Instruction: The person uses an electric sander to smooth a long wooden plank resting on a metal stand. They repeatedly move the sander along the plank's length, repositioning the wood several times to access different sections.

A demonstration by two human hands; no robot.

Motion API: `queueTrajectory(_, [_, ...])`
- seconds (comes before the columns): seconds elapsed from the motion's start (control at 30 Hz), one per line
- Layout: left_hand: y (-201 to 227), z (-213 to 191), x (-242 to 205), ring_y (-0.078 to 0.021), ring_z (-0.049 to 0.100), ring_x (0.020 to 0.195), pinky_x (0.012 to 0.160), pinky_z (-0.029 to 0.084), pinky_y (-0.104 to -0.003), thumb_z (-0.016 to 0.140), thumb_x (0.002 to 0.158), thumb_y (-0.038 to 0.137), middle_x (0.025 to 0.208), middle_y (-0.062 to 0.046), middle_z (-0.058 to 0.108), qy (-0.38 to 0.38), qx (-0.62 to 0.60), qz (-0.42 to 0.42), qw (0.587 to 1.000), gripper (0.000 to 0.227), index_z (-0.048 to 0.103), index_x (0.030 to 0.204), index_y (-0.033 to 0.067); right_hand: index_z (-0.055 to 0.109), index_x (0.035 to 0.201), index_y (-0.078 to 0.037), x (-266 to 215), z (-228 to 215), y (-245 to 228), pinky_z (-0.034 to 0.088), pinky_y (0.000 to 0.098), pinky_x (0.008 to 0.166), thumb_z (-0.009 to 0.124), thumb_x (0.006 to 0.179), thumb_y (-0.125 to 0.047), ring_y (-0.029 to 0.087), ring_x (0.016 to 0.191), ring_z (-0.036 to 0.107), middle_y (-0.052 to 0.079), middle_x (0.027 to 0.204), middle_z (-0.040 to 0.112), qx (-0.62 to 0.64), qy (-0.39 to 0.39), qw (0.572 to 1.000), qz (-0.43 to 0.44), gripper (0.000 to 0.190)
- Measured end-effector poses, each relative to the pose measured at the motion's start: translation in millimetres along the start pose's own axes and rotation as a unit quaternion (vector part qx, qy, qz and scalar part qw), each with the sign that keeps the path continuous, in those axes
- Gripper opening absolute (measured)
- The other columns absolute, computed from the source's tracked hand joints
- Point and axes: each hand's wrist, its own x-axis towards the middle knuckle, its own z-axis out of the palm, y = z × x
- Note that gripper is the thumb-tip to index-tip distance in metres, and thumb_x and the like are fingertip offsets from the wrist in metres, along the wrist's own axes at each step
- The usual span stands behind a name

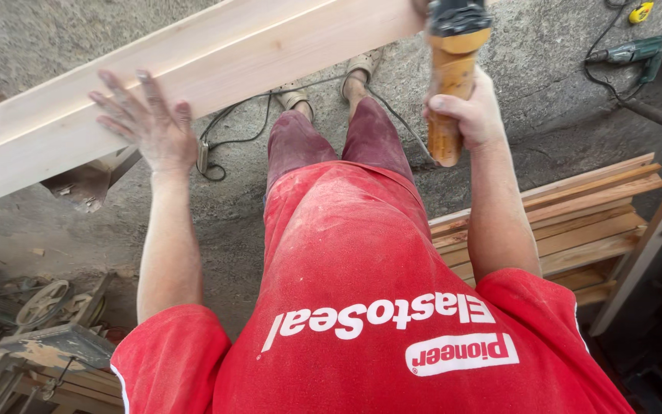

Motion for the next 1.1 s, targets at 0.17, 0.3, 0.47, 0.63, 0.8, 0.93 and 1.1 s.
queueTrajectory(0.17, [93.5,-23.2,18.5,-0.0461,-0.026,0.153,0.121,-0.014,-0.073,0.008,0.113,0.071,0.167,-0.011,-0.034,-0.028,0.0,0.012,1.0,0.066,-0.021,0.164,0.0396,0.056,0.123,0.003,1.7,-57.4,-4.1,0.063,0.0378,0.077,0.084,0.082,-0.023,0.023,0.082,0.07,0.015,0.096,0.068,0.085,0.037,0.995,-0.024,0.056])
queueTrajectory(0.3, [147.9,-41.1,29.2,-0.0469,-0.024,0.156,0.121,-0.011,-0.075,0.011,0.109,0.074,0.17,-0.011,-0.031,-0.046,0.015,0.025,0.999,0.07,-0.017,0.164,0.0412,0.057,0.121,-0.001,12.0,-55.3,-2.2,0.064,0.0386,0.083,0.085,0.077,-0.027,0.02,0.088,0.071,0.01,0.103,0.067,-0.008,0.008,1.0,-0.013,0.058])
queueTrajectory(0.47, [197.2,-59.5,27.9,-0.0467,-0.019,0.158,0.123,-0.007,-0.075,0.019,0.11,0.079,0.174,-0.013,-0.022,-0.119,0.003,0.026,0.993,0.074,-0.006,0.168,0.0421,0.059,0.123,-0.003,18.7,-55.7,-3.2,0.056,0.0385,0.092,0.085,0.072,-0.025,0.016,0.098,0.066,0.007,0.108,0.068,-0.079,-0.094,0.992,-0.004,0.061])
queueTrajectory(0.63, [213.4,-74.1,17.5,-0.0426,-0.013,0.162,0.129,-0.004,-0.071,0.028,0.109,0.082,0.176,-0.011,-0.015,-0.156,-0.069,-0.023,0.985,0.081,0.001,0.172,0.0385,0.058,0.121,-0.004,17.0,-98.8,-27.4,0.064,0.0376,0.087,0.082,0.074,-0.027,0.018,0.093,0.069,0.006,0.104,0.067,-0.061,-0.017,0.998,0.019,0.057])
queueTrajectory(0.8, [219.3,-83.5,19.1,-0.0426,-0.014,0.161,0.13,-0.004,-0.069,0.037,0.112,0.078,0.176,-0.011,-0.015,-0.202,-0.055,-0.035,0.977,0.082,0.002,0.174,0.0366,0.056,0.122,-0.003,18.1,-127.1,-39.6,0.063,0.0384,0.081,0.083,0.077,-0.025,0.021,0.086,0.068,0.01,0.099,0.066,0.01,0.002,1.0,0.016,0.056])
queueTrajectory(0.93, [218.4,-96.9,24.8,-0.0429,-0.015,0.159,0.128,-0.004,-0.069,0.046,0.109,0.071,0.174,-0.011,-0.016,-0.189,-0.067,-0.029,0.979,0.084,0.002,0.172,0.0359,0.057,0.125,-0.003,18.1,-105.4,-20.8,0.062,0.0342,0.089,0.084,0.076,-0.021,0.016,0.097,0.069,0.006,0.109,0.067,-0.063,-0.042,0.997,0.0,0.059])
queueTrajectory(1.1, [210.0,-93.9,27.2,-0.0459,-0.014,0.16,0.129,-0.001,-0.068,0.047,0.113,0.067,0.175,-0.011,-0.015,-0.239,-0.062,-0.053,0.968,0.077,0.005,0.172,0.0402,0.059,0.128,-0.003,19.8,-104.6,-11.9,0.059,0.0313,0.089,0.084,0.078,-0.018,0.015,0.097,0.067,0.005,0.109,0.067,-0.043,-0.075,0.996,-0.011,0.058])
